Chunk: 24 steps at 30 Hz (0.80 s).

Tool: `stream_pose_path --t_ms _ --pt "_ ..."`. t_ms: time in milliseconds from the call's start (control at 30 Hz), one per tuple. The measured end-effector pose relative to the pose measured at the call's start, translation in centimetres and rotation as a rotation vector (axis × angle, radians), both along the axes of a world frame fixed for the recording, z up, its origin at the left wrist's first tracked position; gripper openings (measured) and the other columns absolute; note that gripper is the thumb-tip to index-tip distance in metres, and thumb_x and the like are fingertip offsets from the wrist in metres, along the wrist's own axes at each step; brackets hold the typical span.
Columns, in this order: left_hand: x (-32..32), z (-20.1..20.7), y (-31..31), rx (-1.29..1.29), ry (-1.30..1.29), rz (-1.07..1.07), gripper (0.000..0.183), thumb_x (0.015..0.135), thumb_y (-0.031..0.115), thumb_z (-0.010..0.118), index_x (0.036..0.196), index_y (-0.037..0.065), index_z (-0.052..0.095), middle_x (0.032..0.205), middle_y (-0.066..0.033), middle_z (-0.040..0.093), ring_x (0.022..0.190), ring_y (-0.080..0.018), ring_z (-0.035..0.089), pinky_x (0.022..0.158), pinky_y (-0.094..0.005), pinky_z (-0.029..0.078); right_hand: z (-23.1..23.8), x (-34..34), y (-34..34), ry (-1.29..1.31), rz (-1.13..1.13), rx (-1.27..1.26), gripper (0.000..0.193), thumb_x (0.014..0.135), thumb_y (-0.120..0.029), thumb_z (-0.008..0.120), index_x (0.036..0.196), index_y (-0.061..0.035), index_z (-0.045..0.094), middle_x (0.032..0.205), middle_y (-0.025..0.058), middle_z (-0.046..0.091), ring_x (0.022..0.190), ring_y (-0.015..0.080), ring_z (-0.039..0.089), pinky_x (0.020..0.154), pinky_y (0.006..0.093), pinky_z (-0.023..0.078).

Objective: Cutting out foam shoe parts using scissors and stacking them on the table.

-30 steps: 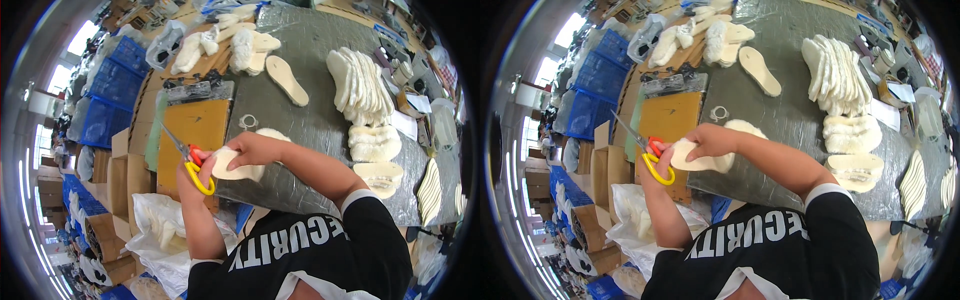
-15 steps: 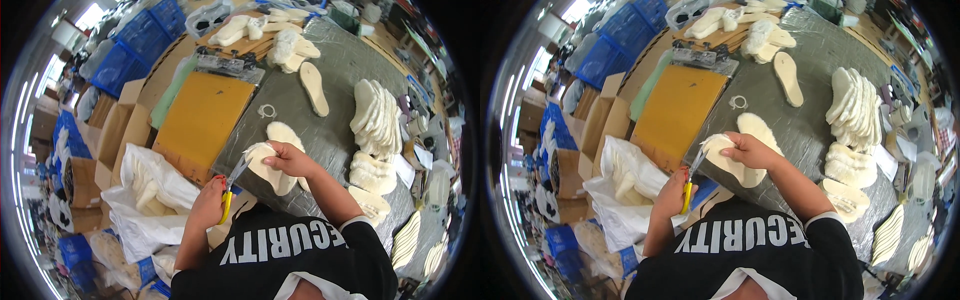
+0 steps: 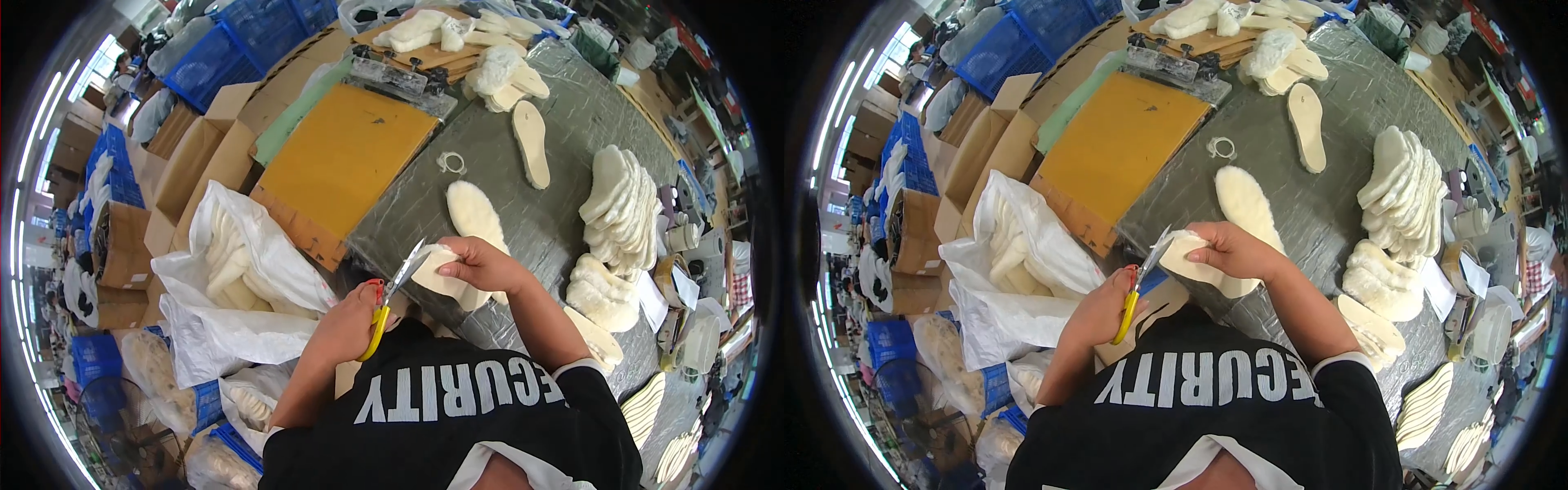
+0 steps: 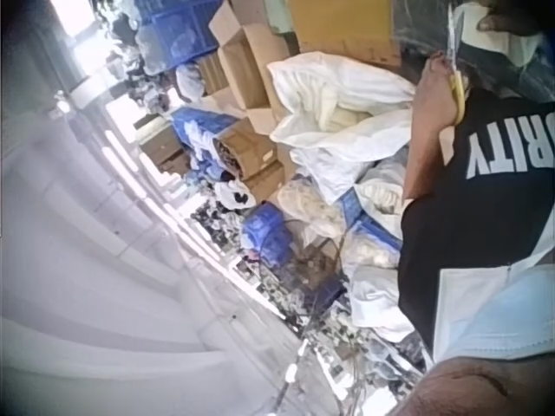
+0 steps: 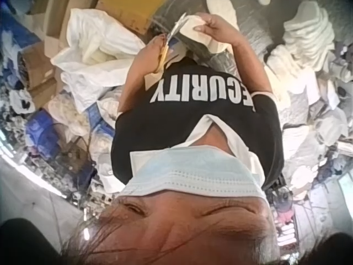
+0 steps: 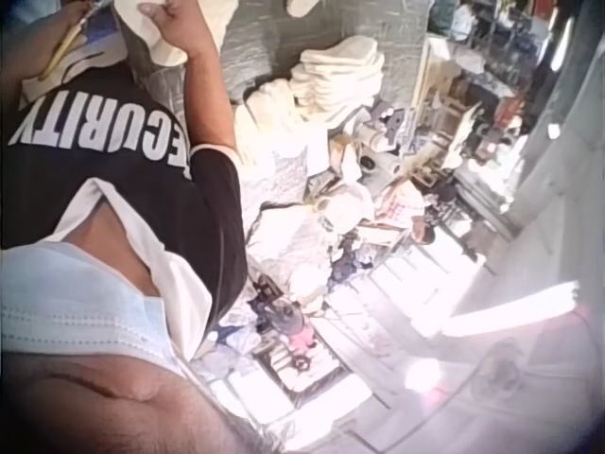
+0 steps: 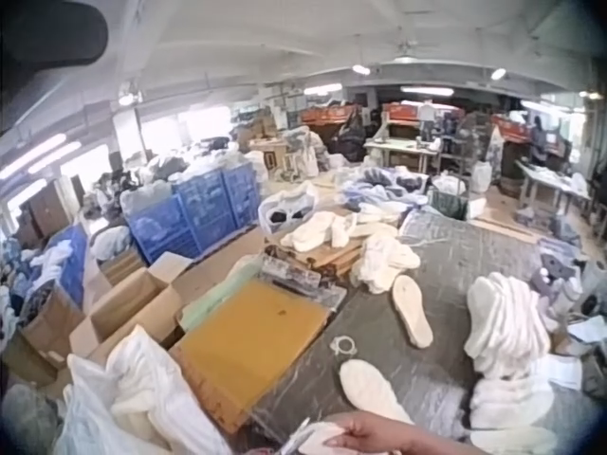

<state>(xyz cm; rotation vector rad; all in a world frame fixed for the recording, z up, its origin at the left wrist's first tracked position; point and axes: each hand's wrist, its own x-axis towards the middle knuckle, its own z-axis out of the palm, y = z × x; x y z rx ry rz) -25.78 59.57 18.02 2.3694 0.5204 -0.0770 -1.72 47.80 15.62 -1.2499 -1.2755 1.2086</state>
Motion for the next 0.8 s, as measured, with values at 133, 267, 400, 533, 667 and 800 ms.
stream_pose_path --t_ms 133,267,400,533,667,800 --pt "0.0 0.2 -0.5 -0.025 0.056 -0.027 0.045 0.086 0.021 0.059 0.117 -0.005 0.04 0.108 -0.024 0.052 0.1 -0.0411 0.052 0.082 -0.0427 0.044 0.3 0.0 -0.2 -0.038 0.09 0.008 0.018 0.091 -0.015 0.055 0.104 -0.0026 0.056 0.087 0.0041 0.059 0.083 0.0116 0.052 0.079 0.027 0.043" --pt "0.3 0.4 -0.9 -0.048 0.171 -0.028 0.041 0.089 0.028 0.054 0.109 -0.007 0.046 0.106 -0.0249 0.055 0.098 -0.0411 0.054 0.081 -0.044 0.044 0.4 0.0 -0.5 -0.025 0.12 -0.002 0.019 0.091 -0.015 0.054 0.105 -0.0026 0.056 0.086 0.0042 0.059 0.083 0.0118 0.052 0.079 0.0272 0.043" --pt "0.2 -0.1 -1.0 -0.06 0.225 -0.038 0.042 0.087 0.024 0.056 0.116 -0.005 0.044 0.103 -0.0237 0.055 0.094 -0.0404 0.055 0.08 -0.0424 0.045 0.1 0.2 -0.8 -0.027 0.123 -0.019 0.019 0.091 -0.014 0.054 0.105 -0.0025 0.055 0.086 0.004 0.059 0.083 0.0115 0.051 0.079 0.0271 0.043" --pt "0.3 -0.2 -1.1 -0.087 0.195 -0.041 0.038 0.087 0.024 0.057 0.111 -0.004 0.047 0.097 -0.0228 0.058 0.091 -0.0395 0.057 0.077 -0.0425 0.046 -0.6 0.2 -1.0 0.001 0.138 -0.01 0.018 0.091 -0.013 0.053 0.106 -0.0024 0.055 0.087 0.0038 0.059 0.083 0.0108 0.051 0.08 0.0264 0.042" --pt "0.7 0.5 -1.2 -0.124 0.282 -0.064 0.036 0.088 0.024 0.054 0.109 -0.005 0.047 0.095 -0.024 0.059 0.093 -0.0412 0.055 0.077 -0.0451 0.044 -1.2 0.3 -1.2 0.057 0.148 -0.017 0.018 0.091 -0.012 0.053 0.106 -0.002 0.055 0.088 0.0034 0.059 0.085 0.0099 0.051 0.08 0.0259 0.042" --pt "0.4 -0.1 -1.4 -0.146 0.296 -0.093 0.037 0.088 0.024 0.055 0.108 -0.006 0.047 0.095 -0.0245 0.058 0.094 -0.0411 0.055 0.079 -0.0446 0.044 -1.3 0.2 -1.4 0.081 0.152 -0.058 0.018 0.091 -0.011 0.053 0.106 -0.0019 0.055 0.089 0.0032 0.06 0.086 0.0095 0.051 0.08 0.026 0.042"
